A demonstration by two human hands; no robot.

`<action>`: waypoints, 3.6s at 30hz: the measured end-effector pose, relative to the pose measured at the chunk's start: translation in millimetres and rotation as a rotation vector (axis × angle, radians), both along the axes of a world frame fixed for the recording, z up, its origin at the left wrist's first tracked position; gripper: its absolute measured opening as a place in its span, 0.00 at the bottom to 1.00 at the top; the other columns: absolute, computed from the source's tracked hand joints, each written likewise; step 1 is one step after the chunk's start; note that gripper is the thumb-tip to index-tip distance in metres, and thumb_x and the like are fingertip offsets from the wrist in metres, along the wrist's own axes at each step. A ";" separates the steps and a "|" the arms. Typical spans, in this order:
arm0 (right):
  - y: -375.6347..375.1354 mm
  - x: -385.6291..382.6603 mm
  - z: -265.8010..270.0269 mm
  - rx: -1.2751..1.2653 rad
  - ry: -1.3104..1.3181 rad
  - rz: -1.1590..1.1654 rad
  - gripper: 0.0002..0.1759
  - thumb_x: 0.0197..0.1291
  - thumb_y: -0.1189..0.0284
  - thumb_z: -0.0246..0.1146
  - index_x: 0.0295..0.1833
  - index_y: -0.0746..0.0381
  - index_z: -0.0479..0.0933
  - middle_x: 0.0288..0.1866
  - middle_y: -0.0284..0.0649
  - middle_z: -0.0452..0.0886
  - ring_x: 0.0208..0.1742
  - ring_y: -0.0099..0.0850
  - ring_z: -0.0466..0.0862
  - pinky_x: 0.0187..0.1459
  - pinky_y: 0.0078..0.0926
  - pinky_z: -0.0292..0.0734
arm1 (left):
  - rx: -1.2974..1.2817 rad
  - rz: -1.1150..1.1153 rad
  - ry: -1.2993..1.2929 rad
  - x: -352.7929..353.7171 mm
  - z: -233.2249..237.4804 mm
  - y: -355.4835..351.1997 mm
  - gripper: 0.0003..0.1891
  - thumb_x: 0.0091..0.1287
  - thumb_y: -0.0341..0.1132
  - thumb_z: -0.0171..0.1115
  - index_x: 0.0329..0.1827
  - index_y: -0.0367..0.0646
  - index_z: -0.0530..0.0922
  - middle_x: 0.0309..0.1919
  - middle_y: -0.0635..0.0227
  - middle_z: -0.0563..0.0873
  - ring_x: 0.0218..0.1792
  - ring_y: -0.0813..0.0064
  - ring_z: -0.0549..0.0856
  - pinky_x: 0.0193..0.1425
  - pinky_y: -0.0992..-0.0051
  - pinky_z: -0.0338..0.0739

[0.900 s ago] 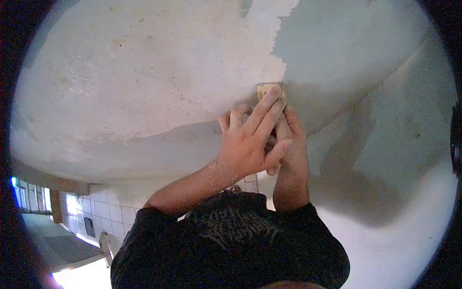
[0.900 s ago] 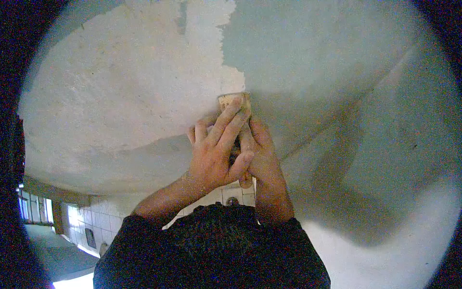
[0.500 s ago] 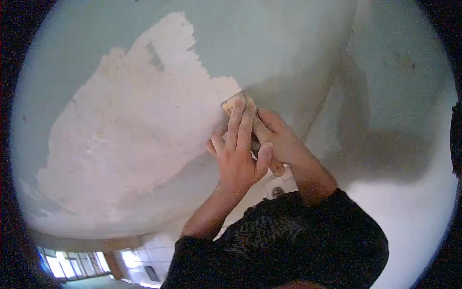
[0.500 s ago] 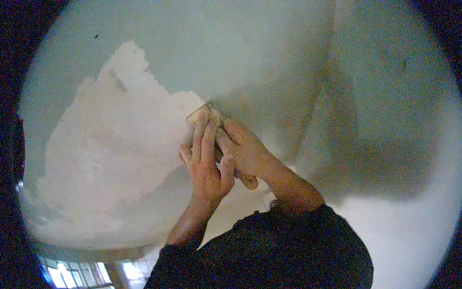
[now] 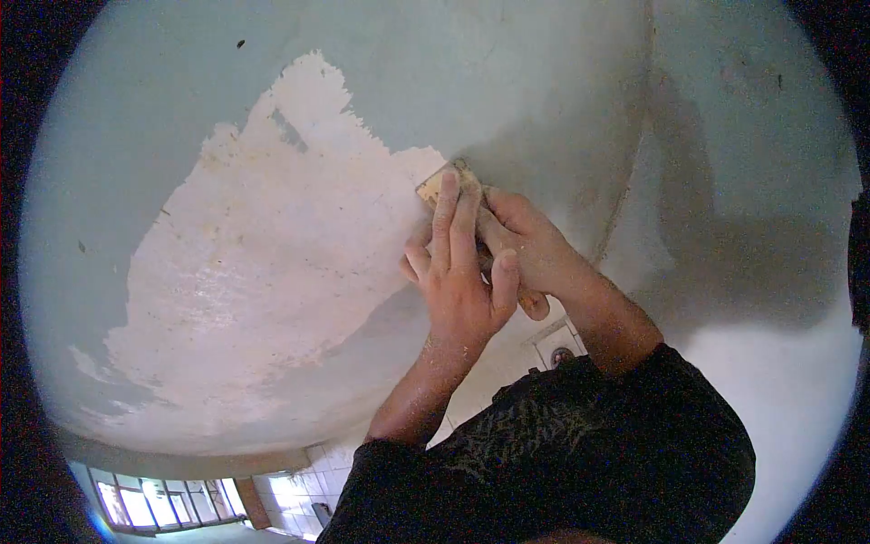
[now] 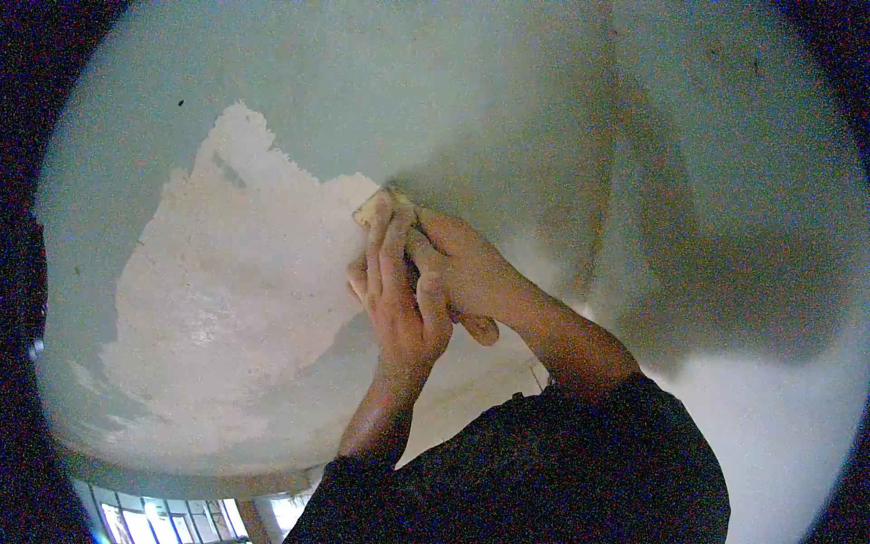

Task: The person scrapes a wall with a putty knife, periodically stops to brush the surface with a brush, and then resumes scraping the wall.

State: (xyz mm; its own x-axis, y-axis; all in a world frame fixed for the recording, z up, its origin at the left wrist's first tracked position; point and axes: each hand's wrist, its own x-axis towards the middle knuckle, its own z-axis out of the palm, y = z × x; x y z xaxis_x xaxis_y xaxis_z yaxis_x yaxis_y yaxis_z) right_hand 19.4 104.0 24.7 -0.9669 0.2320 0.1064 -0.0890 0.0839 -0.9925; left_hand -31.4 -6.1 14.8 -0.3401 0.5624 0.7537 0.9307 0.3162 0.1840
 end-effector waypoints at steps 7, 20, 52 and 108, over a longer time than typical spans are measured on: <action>-7.2 20.1 -4.2 0.002 0.178 -0.031 0.19 0.68 0.60 0.46 0.54 0.62 0.69 0.31 0.39 0.78 0.29 0.29 0.78 0.26 0.27 0.75 | 0.012 0.000 0.039 14.3 -5.9 -3.4 0.31 0.61 0.50 0.50 0.65 0.42 0.66 0.68 0.59 0.63 0.47 0.60 0.71 0.56 0.65 0.57; -6.7 9.4 0.9 0.093 0.366 -0.098 0.20 0.67 0.61 0.45 0.51 0.66 0.71 0.33 0.43 0.79 0.31 0.33 0.79 0.34 0.30 0.76 | 0.027 -0.028 0.036 9.0 2.6 -3.5 0.30 0.61 0.49 0.50 0.63 0.40 0.66 0.67 0.54 0.64 0.54 0.58 0.71 0.56 0.65 0.57; -27.4 -20.5 6.0 -0.001 0.276 -0.146 0.17 0.67 0.64 0.48 0.52 0.65 0.70 0.33 0.40 0.78 0.28 0.28 0.78 0.29 0.26 0.74 | 0.108 0.001 0.028 -12.3 19.8 -21.1 0.31 0.59 0.52 0.49 0.62 0.43 0.68 0.66 0.61 0.67 0.48 0.57 0.71 0.54 0.62 0.59; -56.0 0.9 101.0 0.075 0.265 -0.443 0.23 0.65 0.60 0.48 0.58 0.65 0.70 0.48 0.44 0.78 0.46 0.32 0.78 0.47 0.26 0.74 | 0.232 -0.069 0.151 -11.4 89.3 -26.9 0.28 0.61 0.50 0.54 0.59 0.41 0.70 0.59 0.57 0.73 0.46 0.51 0.72 0.52 0.55 0.63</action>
State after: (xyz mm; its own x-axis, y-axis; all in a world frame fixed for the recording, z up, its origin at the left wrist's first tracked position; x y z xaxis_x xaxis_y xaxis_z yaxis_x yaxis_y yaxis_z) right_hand 20.2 48.1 125.6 -0.7151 0.5956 0.3660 -0.2761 0.2403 -0.9306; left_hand -42.8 -33.0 104.1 -0.1811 0.3872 0.9040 0.9709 0.2171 0.1014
